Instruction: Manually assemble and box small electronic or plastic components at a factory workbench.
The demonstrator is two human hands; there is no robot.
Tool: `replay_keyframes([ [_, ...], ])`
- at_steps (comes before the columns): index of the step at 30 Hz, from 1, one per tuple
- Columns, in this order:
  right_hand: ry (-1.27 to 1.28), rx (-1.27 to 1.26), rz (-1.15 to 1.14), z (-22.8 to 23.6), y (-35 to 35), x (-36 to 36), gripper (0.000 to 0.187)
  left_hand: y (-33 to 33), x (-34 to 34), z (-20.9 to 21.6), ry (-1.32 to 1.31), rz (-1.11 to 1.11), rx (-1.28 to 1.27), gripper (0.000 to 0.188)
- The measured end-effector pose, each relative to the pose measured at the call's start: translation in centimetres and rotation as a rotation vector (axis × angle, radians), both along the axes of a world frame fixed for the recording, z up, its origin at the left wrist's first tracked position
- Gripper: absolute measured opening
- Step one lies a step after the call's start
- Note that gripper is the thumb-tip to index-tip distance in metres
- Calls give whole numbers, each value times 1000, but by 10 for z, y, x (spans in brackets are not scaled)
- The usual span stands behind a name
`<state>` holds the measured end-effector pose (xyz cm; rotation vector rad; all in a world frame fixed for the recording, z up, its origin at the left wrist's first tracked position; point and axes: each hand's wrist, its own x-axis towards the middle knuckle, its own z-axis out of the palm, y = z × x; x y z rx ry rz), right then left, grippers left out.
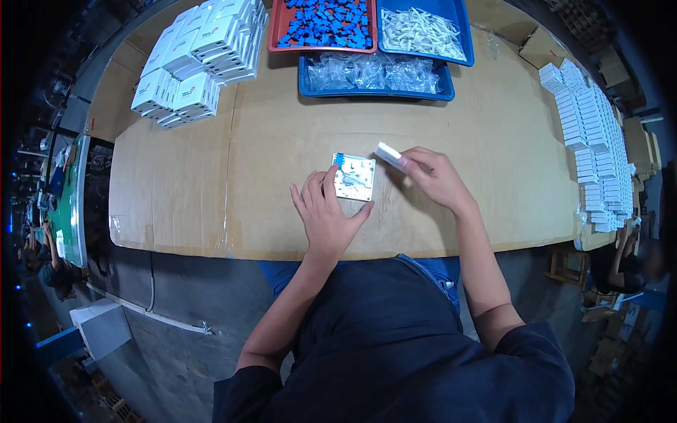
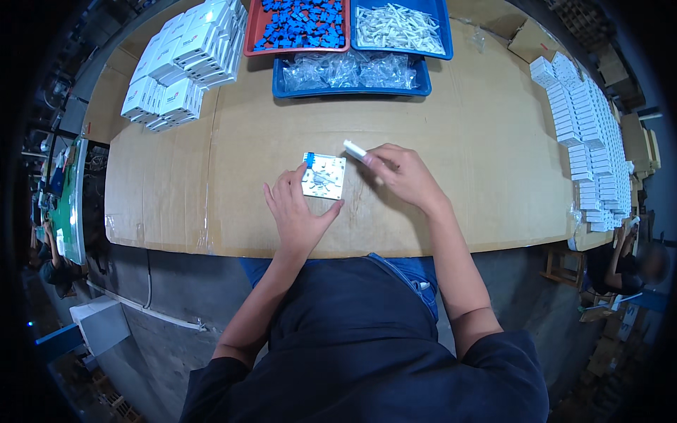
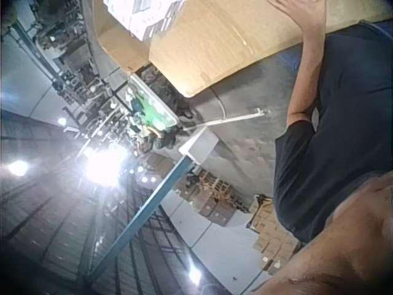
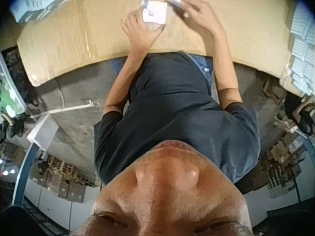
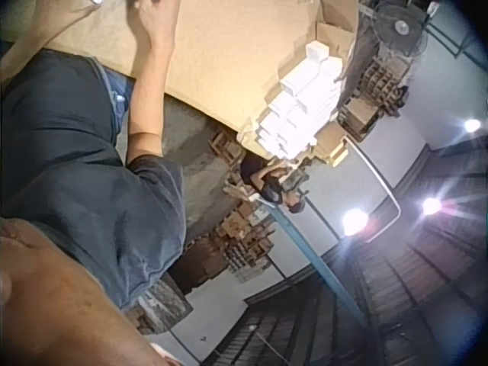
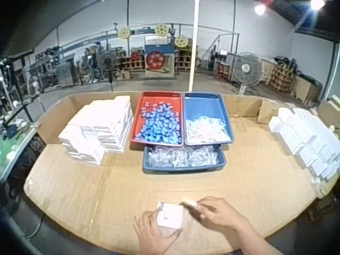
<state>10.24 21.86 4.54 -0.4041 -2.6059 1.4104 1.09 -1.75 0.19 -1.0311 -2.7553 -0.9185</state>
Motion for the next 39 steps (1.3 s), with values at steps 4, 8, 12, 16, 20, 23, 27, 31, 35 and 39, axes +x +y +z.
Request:
replay_keyframes([
  [4, 7, -127, -265, -26, 13, -8, 27, -1, -5, 0, 16, -43, 97, 96],
  [8, -20, 0, -373, -27, 8, -13, 25, -11, -10, 9, -215, -95, 440, 84],
  [12, 63, 413, -240, -33, 0, -10, 40, -7, -7, 8, -800, -67, 1033, 66],
  [16, 51, 414, -140, -15, -30, -7, 63, -10, -16, 3, -1307, 58, 1255, 74],
  [20, 36, 385, -144, -25, -34, 0, 63, -9, -15, 25, -1679, 93, 1281, 76],
  [23, 112, 418, -101, -21, -28, -1, 65, -11, -16, 20, -1903, -71, 1317, 79],
  [27, 264, -595, -180, 16, -14, -3, 69, -11, -17, 23, -2091, -162, 1357, 80],
  [31, 497, -1529, -28, 43, -14, -14, 69, -12, -14, 30, -2196, -201, 1280, 78],
  [35, 429, -1538, -37, 36, -14, -13, 68, 10, -5, 46, -2178, -17, 1127, 80],
  [39, 341, -1480, 3, 16, -17, -16, 68, 14, -6, 27, -2265, -171, 1167, 80],
])
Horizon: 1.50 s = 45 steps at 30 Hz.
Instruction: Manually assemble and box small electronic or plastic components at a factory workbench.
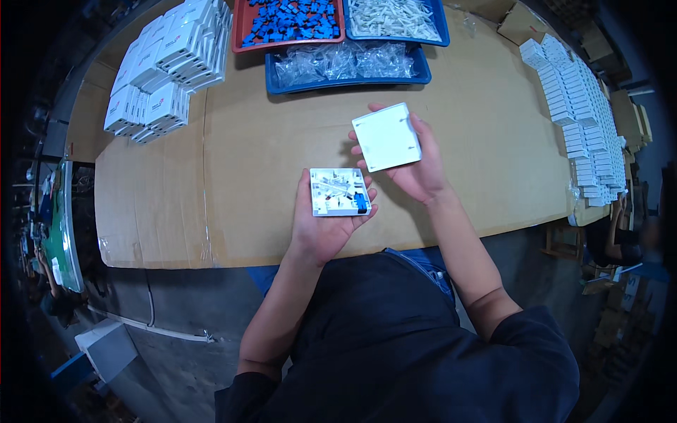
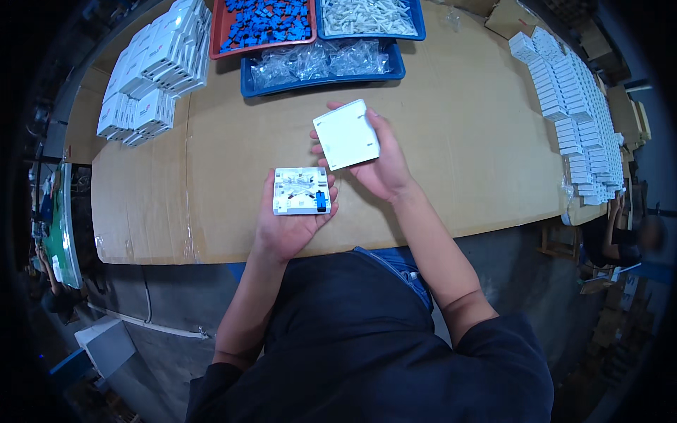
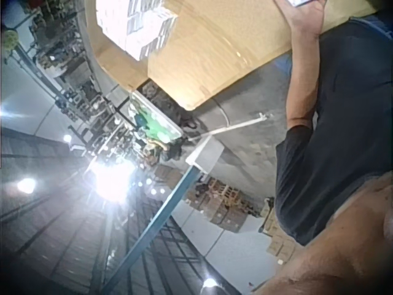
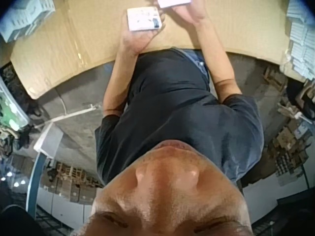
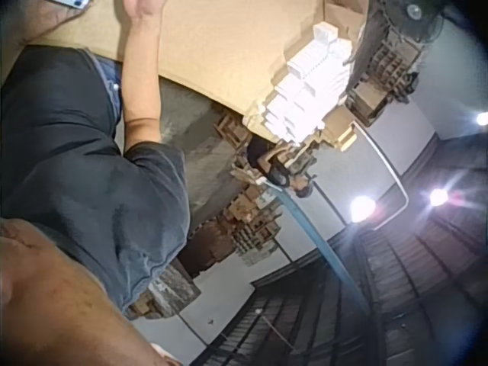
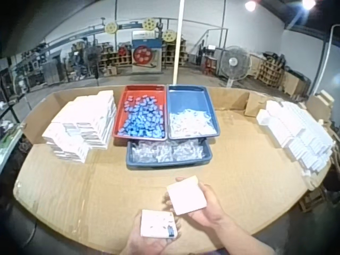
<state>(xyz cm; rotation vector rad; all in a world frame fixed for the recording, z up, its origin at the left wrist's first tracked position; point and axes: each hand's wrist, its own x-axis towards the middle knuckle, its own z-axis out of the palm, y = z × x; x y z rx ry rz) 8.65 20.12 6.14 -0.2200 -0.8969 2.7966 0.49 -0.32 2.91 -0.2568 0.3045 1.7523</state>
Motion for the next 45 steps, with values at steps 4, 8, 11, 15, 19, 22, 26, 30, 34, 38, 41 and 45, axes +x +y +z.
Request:
replay_keyframes([
  [4, -171, 362, -15, -15, -9, -6, 69, 1, 3, 1, 18, -10, -24, 79],
  [8, -195, 621, 23, -18, -14, -4, 68, 0, 5, -4, 41, -22, -37, 78],
  [11, -191, 751, 55, -18, -20, -4, 60, 1, 8, -4, 43, -9, -24, 75],
  [15, -220, 772, 123, -12, -26, -3, 52, 3, 9, -9, 51, -3, -29, 79],
  [19, -227, 837, 207, -19, -23, -1, 50, 4, 11, -2, 60, 4, -104, 71],
  [22, -225, 839, 274, -10, -25, -2, 48, 2, 9, -3, 81, -3, -105, 71],
  [26, -170, 859, 249, -24, -26, -1, 45, 4, 11, -4, 94, -6, -91, 71],
  [30, -164, 844, 274, -27, -27, -3, 43, 3, 13, -7, 115, 3, -137, 70],
  [34, -185, 862, 347, -29, -26, -4, 44, 4, 11, -6, 96, -8, -163, 70],
  [38, -187, 849, 380, -23, -23, -7, 45, 7, 10, -10, 127, 10, -140, 70],
  [41, -172, 801, 428, -21, -18, -9, 47, 7, 8, -11, 91, 7, -80, 69],
  [45, -212, 800, 450, -9, -16, -13, 46, 4, 5, -19, 30, -2, 26, 67],
])
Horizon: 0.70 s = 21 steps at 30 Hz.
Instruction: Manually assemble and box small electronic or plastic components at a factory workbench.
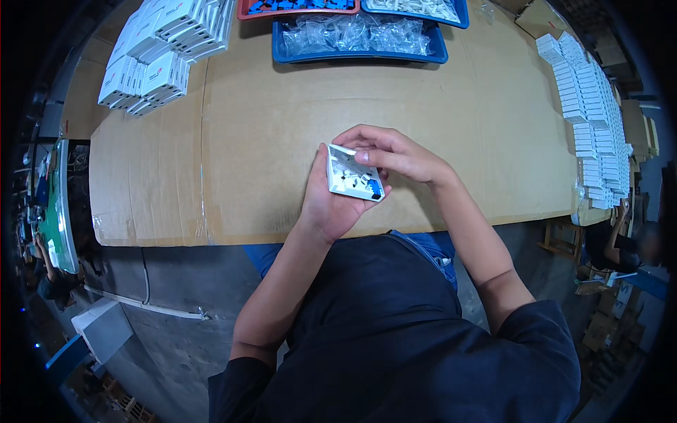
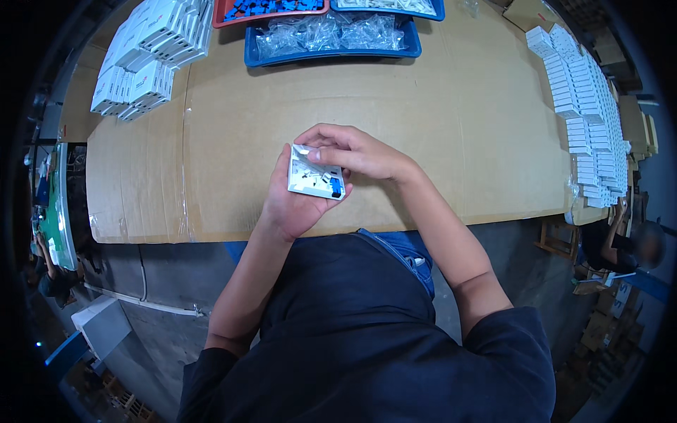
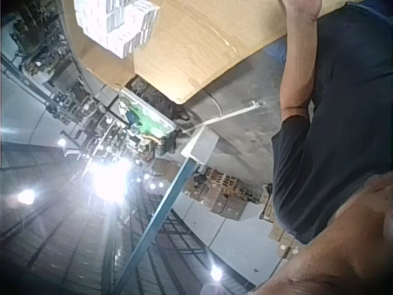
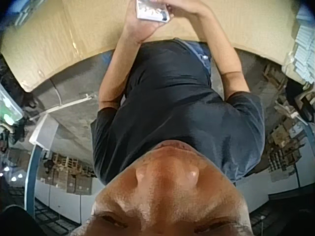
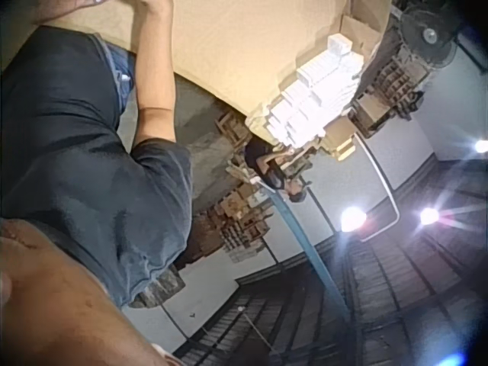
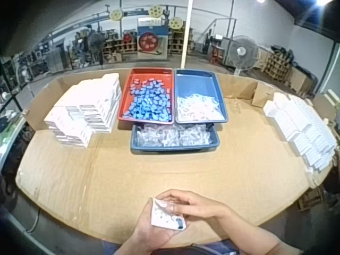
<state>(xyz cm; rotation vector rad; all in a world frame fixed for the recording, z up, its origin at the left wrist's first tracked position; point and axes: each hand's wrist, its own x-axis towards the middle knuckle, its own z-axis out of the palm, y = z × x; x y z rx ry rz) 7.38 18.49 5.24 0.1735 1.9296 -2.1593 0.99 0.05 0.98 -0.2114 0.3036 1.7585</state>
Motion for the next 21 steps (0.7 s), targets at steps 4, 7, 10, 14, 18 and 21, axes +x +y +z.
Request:
replay_keyframes([
  [4, -24, 121, -42, 0, -7, 1, 41, -1, 0, 2, -38, -3, -12, 66],
  [7, 62, 192, -96, -15, -12, 5, 38, 3, 1, 14, -8, 9, -149, 71],
  [10, 43, 190, -113, -16, -17, 5, 39, 3, 1, 13, -4, 20, -196, 71],
  [14, 7, 169, -109, -13, -19, 2, 38, 1, -1, 5, 7, -6, -110, 66],
  [18, -6, 212, -120, -16, -17, 3, 39, 6, 0, 17, -6, 1, -205, 66],
  [21, -11, 204, -110, -7, -17, 2, 40, 5, -1, 13, -4, -1, -203, 66],
])
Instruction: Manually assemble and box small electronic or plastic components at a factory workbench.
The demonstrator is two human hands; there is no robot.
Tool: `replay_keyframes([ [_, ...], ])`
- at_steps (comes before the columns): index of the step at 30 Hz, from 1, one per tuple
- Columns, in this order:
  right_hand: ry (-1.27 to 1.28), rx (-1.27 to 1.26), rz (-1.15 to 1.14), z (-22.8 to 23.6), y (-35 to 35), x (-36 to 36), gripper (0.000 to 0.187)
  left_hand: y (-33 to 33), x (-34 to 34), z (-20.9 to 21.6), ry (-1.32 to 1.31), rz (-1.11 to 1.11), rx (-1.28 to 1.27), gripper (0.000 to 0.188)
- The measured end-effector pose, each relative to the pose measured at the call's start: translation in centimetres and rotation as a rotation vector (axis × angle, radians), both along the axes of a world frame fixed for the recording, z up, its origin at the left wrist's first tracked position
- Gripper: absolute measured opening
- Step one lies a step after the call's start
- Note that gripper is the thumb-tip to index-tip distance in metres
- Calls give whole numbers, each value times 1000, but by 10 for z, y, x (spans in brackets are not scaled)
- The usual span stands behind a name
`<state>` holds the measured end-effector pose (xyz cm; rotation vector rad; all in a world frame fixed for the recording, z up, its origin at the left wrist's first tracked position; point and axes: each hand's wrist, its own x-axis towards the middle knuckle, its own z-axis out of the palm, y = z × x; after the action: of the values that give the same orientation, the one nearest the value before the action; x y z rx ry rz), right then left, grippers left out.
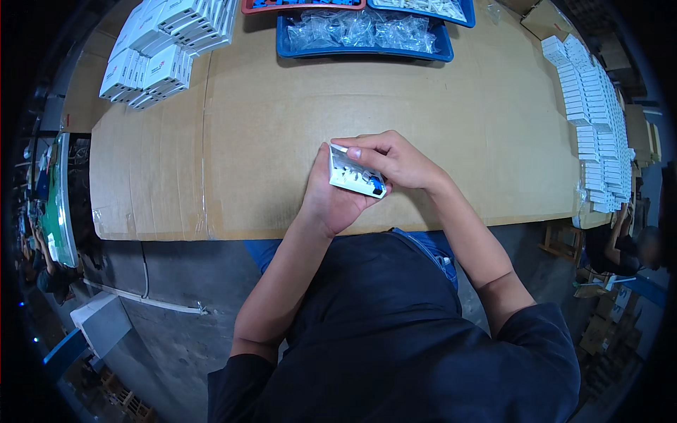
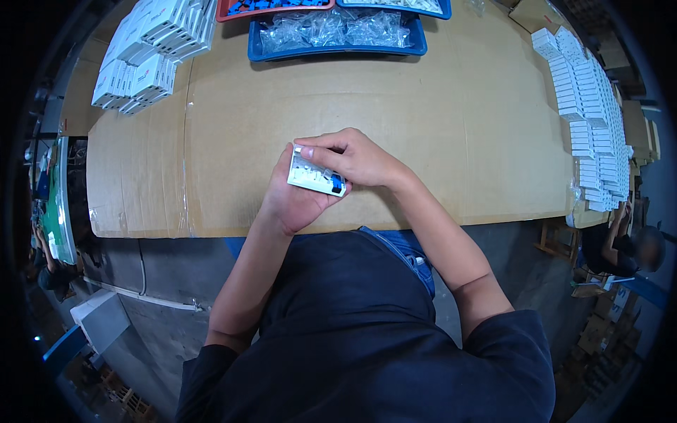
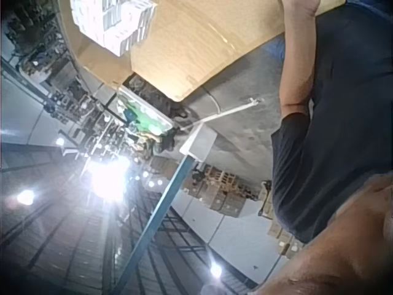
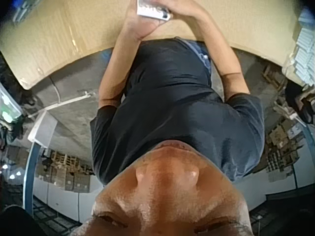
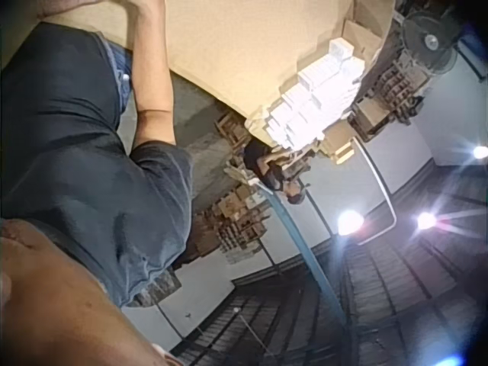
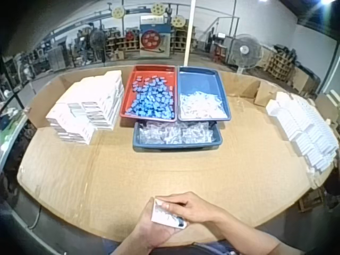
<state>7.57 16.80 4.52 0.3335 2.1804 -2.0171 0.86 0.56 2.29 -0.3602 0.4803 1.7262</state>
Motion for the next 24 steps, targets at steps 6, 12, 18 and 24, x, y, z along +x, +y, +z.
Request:
replay_keyframes([
  [6, 110, 47, 33, -2, -5, 11, 47, -3, 1, 10, 76, 31, 21, 65],
  [12, 508, 398, 98, 13, -11, 26, 72, -6, 10, 50, 236, 79, -77, 65],
  [18, 724, 589, 161, 19, -12, 25, 82, -8, 23, 64, 386, 123, -108, 80],
  [24, 762, 613, 196, 23, -12, 26, 84, -14, 28, 68, 510, 123, -68, 107],
])
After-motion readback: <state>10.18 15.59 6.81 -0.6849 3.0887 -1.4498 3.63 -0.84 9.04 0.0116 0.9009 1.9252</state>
